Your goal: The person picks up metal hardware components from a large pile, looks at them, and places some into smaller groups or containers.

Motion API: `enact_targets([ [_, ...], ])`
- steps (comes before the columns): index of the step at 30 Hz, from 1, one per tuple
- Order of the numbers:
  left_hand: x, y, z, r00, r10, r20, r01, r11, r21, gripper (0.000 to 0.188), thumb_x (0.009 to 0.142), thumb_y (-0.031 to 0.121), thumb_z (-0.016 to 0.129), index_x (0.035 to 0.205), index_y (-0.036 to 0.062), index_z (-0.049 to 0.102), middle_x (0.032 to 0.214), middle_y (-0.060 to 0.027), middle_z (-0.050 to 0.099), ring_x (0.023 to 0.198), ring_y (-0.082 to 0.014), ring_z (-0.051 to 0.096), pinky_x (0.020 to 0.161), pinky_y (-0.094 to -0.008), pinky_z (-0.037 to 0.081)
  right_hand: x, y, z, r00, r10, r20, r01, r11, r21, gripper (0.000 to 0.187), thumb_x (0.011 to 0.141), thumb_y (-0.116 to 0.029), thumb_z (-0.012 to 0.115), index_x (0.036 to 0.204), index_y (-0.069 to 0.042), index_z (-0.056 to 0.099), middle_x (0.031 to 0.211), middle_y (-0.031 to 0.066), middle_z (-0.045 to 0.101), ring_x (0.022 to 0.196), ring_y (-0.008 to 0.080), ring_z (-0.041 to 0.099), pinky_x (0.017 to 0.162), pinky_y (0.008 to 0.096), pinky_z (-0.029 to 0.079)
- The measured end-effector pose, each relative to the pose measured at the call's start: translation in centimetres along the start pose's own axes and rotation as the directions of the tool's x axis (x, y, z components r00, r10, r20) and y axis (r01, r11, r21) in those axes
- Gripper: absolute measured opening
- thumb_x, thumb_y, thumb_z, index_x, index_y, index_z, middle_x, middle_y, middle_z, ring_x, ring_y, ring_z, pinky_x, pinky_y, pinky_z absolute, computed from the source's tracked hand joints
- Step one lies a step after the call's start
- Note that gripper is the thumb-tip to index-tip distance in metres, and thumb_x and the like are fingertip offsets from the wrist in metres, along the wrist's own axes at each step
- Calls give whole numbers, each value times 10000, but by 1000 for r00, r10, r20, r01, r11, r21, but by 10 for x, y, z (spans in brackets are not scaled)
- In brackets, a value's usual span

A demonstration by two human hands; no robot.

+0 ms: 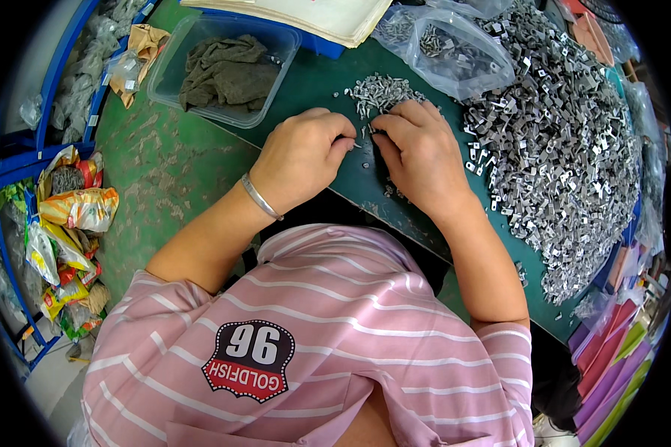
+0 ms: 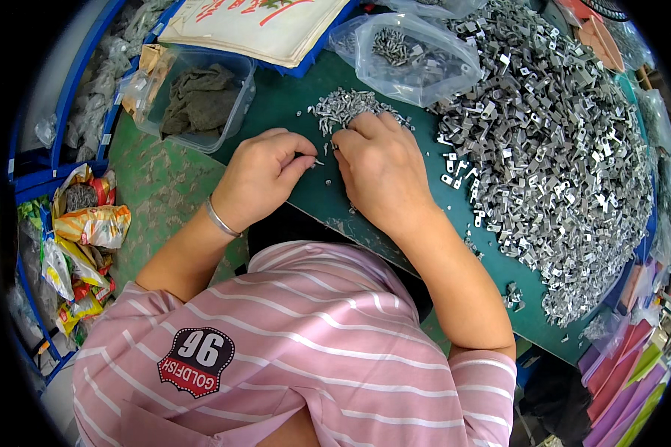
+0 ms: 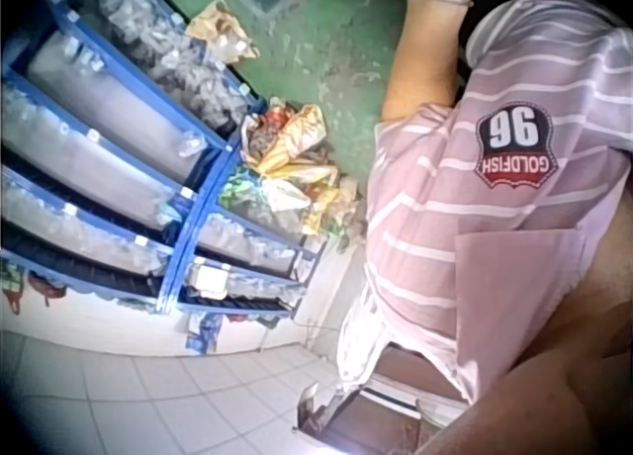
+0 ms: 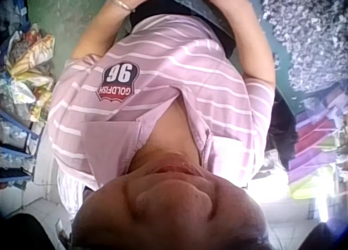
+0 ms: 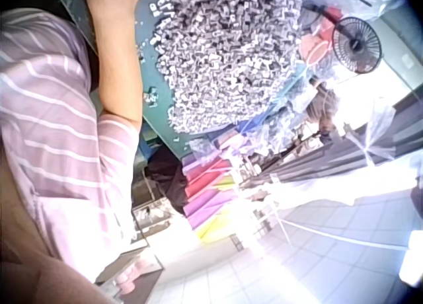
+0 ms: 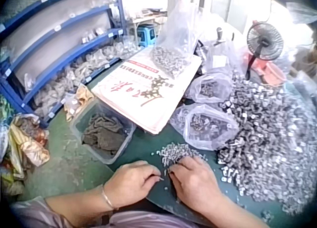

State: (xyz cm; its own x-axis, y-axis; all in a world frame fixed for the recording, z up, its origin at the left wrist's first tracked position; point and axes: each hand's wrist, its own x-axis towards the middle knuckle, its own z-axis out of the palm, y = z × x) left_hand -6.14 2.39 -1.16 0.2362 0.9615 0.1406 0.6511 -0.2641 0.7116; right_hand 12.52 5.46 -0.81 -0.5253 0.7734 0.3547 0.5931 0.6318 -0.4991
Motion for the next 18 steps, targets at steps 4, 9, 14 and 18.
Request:
enact_targets([
  [4, 3, 0, 2, 999, -25, -37, 24, 999, -22, 100, 797, 51, 672, 888, 15, 651, 786, -136, 607, 677, -300, 609, 606, -357, 474, 3, 0, 0, 999, -33, 13, 34, 996, -79, 65, 713, -38, 678, 767, -34, 641, 817, 99, 588, 803, 309, 560, 712, 419, 466],
  [9, 12, 2, 9, 999, 13, -51, -12, 1000, 18, 106, 781, 63, 692, 872, 27, 650, 765, -116, 595, 634, -273, 584, 575, -349, 454, -4, 4, -16, 990, 135, -53, -126, 982, 139, 53, 759, -14, 657, 810, -23, 645, 806, 91, 613, 749, 242, 611, 664, 358, 494],
  [14, 13, 1, 11, 999, -1, -33, 1, 1000, 6, 118, 762, 69, 711, 859, 41, 649, 742, -101, 574, 571, -237, 522, 549, -337, 429, -51, 8, -70, 837, 539, 96, -499, 680, 537, 74, 819, 53, 611, 883, 28, 639, 860, 76, 667, 726, 113, 638, 681, 233, 518],
  [18, 15, -1, 9, 999, -53, 5, 53, 991, -123, 107, 771, 33, 702, 864, 26, 648, 686, -31, 526, 564, -98, 437, 523, -259, 376, -89, 12, -104, 798, 602, 28, -502, 639, 582, 128, 788, 109, 608, 886, 30, 629, 875, 75, 652, 757, 128, 635, 715, 228, 518],
])
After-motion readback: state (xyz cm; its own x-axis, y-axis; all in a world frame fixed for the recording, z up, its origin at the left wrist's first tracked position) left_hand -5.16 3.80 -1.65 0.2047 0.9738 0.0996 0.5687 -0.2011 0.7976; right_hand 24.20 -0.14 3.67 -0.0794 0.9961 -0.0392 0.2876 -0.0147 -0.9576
